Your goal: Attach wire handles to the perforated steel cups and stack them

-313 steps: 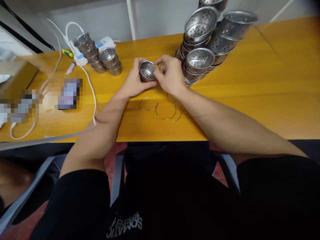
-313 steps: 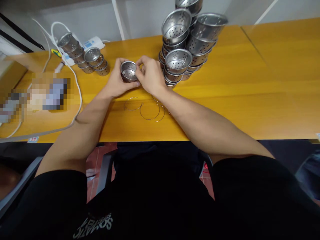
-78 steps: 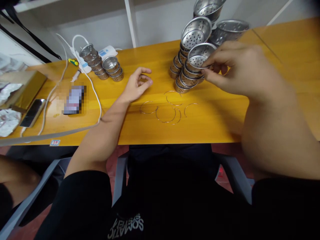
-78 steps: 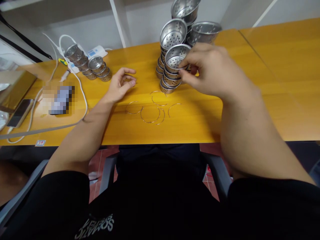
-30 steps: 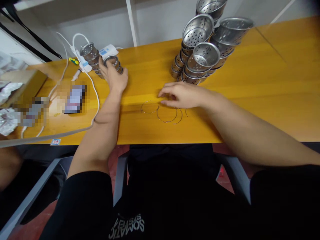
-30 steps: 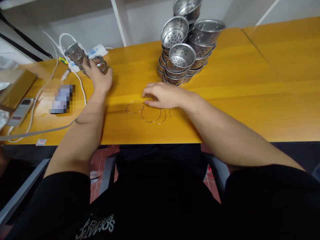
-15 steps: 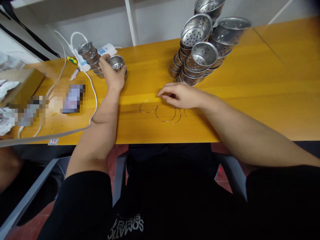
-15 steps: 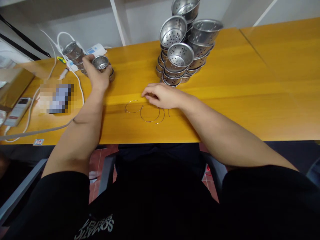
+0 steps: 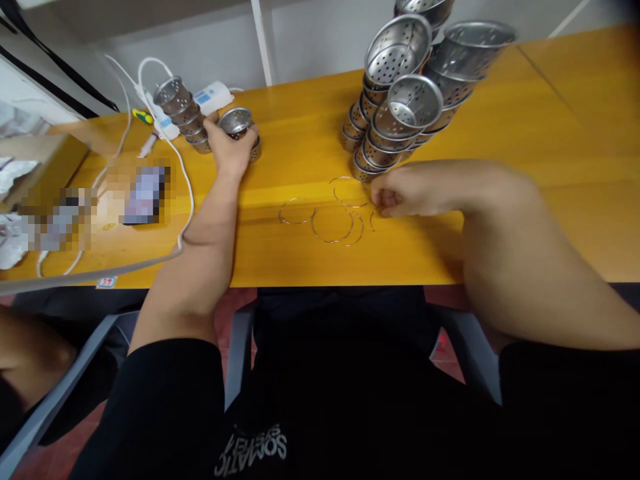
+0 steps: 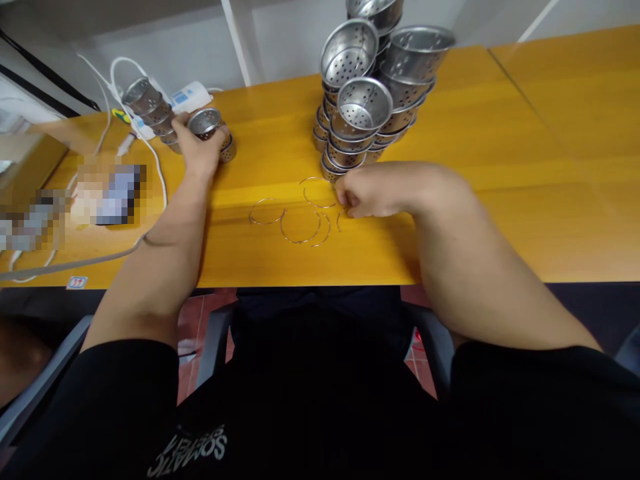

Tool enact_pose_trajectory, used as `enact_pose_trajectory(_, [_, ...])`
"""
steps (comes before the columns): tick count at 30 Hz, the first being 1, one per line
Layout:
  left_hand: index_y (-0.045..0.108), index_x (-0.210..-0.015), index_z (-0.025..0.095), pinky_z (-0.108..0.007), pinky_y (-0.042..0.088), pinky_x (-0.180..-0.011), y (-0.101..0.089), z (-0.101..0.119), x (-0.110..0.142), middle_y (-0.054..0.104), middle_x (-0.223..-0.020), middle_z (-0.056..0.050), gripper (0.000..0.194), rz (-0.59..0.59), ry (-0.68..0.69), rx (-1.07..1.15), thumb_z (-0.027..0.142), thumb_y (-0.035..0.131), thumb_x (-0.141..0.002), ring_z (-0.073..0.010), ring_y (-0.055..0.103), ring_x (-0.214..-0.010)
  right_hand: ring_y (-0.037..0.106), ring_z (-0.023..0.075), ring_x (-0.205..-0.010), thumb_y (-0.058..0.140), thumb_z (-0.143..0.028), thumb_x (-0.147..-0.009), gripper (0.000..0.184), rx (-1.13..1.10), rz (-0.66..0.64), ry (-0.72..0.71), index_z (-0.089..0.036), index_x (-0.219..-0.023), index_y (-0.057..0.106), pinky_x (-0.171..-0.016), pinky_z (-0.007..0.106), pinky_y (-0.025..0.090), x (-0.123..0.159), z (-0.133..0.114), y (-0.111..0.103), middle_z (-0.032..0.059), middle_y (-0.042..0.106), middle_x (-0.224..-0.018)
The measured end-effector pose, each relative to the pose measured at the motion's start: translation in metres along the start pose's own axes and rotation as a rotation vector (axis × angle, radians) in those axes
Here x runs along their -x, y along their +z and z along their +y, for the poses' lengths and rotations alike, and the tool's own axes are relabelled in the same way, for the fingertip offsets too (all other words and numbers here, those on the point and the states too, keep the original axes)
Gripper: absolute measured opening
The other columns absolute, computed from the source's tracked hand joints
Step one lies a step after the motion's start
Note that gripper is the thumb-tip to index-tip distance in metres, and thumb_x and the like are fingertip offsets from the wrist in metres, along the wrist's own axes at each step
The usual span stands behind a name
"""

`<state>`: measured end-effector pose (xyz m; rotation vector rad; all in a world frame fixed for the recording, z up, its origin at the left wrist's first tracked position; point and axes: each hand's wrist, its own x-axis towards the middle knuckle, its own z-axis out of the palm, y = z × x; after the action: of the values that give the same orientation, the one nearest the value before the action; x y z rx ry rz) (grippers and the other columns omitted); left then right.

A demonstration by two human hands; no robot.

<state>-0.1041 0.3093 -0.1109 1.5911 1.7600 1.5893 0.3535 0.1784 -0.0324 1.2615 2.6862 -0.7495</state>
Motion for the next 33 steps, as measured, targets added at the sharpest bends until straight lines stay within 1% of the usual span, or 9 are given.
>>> enact_pose_trajectory(3, [0.051, -0.129, 0.036, -0.044, 0.061, -0.132, 0.006, -0.006, -0.002, 0.082, -0.133, 0.006, 0.08, 0.013, -0.004, 0.052, 0.076, 0.111, -0.094, -0.0148, 0.071, -0.129, 0.066, 0.0232, -0.07, 0.083, -0.015, -0.095, 0.015, 0.07, -0.078, 0.025, -0.027, -0.087, 0.078, -0.07, 0.04, 0.045, -0.01, -0.015, 0.003, -0.0002, 0.079, -0.081])
enact_pose_trajectory(6, [0.049, -0.124, 0.036, -0.051, 0.056, -0.128, 0.01, -0.005, -0.004, 0.083, -0.125, 0.007, 0.136, 0.006, 0.002, 0.027, 0.145, 0.068, -0.044, -0.0174, 0.063, -0.127, 0.059, 0.0209, -0.065, 0.084, -0.013, -0.092, 0.02, 0.115, -0.015, 0.026, -0.026, -0.081, 0.074, -0.068, 0.041, 0.042, -0.018, -0.03, 0.008, -0.0012, 0.073, -0.074])
enact_pose_trajectory(8, [0.045, -0.123, 0.037, -0.051, 0.055, -0.13, 0.01, -0.001, -0.004, 0.081, -0.127, 0.005, 0.156, 0.035, -0.013, 0.072, 0.148, 0.053, -0.014, -0.0181, 0.063, -0.124, 0.059, 0.0209, -0.065, 0.087, -0.016, -0.09, 0.018, 0.117, 0.044, -0.006, -0.027, -0.083, 0.074, -0.068, 0.041, 0.04, -0.023, -0.034, 0.013, -0.0009, 0.071, -0.073])
enact_pose_trajectory(11, [0.042, -0.122, 0.039, -0.049, 0.057, -0.132, 0.009, 0.005, -0.001, 0.078, -0.127, 0.003, 0.159, 0.047, -0.031, 0.137, 0.145, 0.058, -0.004, -0.0193, 0.065, -0.122, 0.059, 0.0225, -0.069, 0.089, -0.024, -0.091, 0.013, 0.126, 0.105, -0.041, -0.028, -0.087, 0.078, -0.067, 0.04, 0.038, -0.029, -0.035, 0.021, 0.0004, 0.071, -0.073])
enact_pose_trajectory(14, [0.041, -0.124, 0.039, -0.05, 0.056, -0.133, 0.008, 0.004, 0.0, 0.078, -0.131, 0.004, 0.158, 0.032, 0.001, 0.118, 0.148, 0.054, -0.011, -0.0189, 0.064, -0.122, 0.057, 0.0228, -0.07, 0.089, -0.024, -0.093, 0.015, 0.15, 0.119, -0.052, -0.028, -0.086, 0.076, -0.068, 0.041, 0.035, -0.033, -0.038, 0.025, 0.0016, 0.069, -0.073])
enact_pose_trajectory(20, [0.033, -0.104, 0.036, -0.049, 0.045, -0.13, 0.01, -0.01, -0.004, 0.075, -0.112, 0.006, 0.121, -0.129, 0.171, -0.143, 0.148, 0.011, -0.062, -0.0159, 0.05, -0.137, 0.058, 0.0264, -0.075, 0.096, -0.021, -0.089, 0.036, 0.217, 0.095, 0.017, -0.027, -0.077, 0.063, -0.074, 0.043, 0.034, -0.037, -0.052, 0.024, 0.0062, 0.064, -0.075])
enact_pose_trajectory(27, [0.04, -0.114, 0.038, -0.051, 0.052, -0.132, 0.008, -0.005, -0.004, 0.08, -0.135, 0.005, 0.141, 0.003, 0.086, 0.018, 0.152, 0.045, -0.031, -0.0188, 0.06, -0.131, 0.067, 0.0304, -0.086, 0.088, -0.027, -0.098, 0.029, 0.293, 0.055, 0.03, -0.028, -0.083, 0.063, -0.077, 0.044, 0.035, -0.031, -0.065, 0.02, 0.0074, 0.071, -0.085])
enact_pose_trajectory(31, [0.042, -0.108, 0.037, -0.053, 0.039, -0.136, 0.01, -0.022, -0.016, 0.076, -0.115, 0.003, 0.118, -0.161, 0.221, -0.198, 0.144, 0.008, -0.073, -0.0166, 0.048, -0.153, 0.064, 0.0272, -0.084, 0.083, -0.022, -0.096, 0.03, 0.211, 0.152, -0.071, -0.028, -0.087, 0.055, -0.076, 0.042, 0.037, -0.032, -0.059, 0.02, 0.0076, 0.076, -0.094])
enact_pose_trajectory(33, [0.045, -0.114, 0.037, -0.052, 0.04, -0.135, 0.011, -0.026, -0.019, 0.075, -0.113, 0.002, 0.115, -0.122, 0.273, -0.214, 0.14, 0.006, -0.081, -0.0161, 0.049, -0.154, 0.064, 0.0254, -0.082, 0.083, -0.02, -0.092, 0.029, 0.087, 0.203, -0.146, -0.029, -0.089, 0.056, -0.081, 0.042, 0.042, -0.034, -0.053, 0.021, 0.0048, 0.075, -0.092])
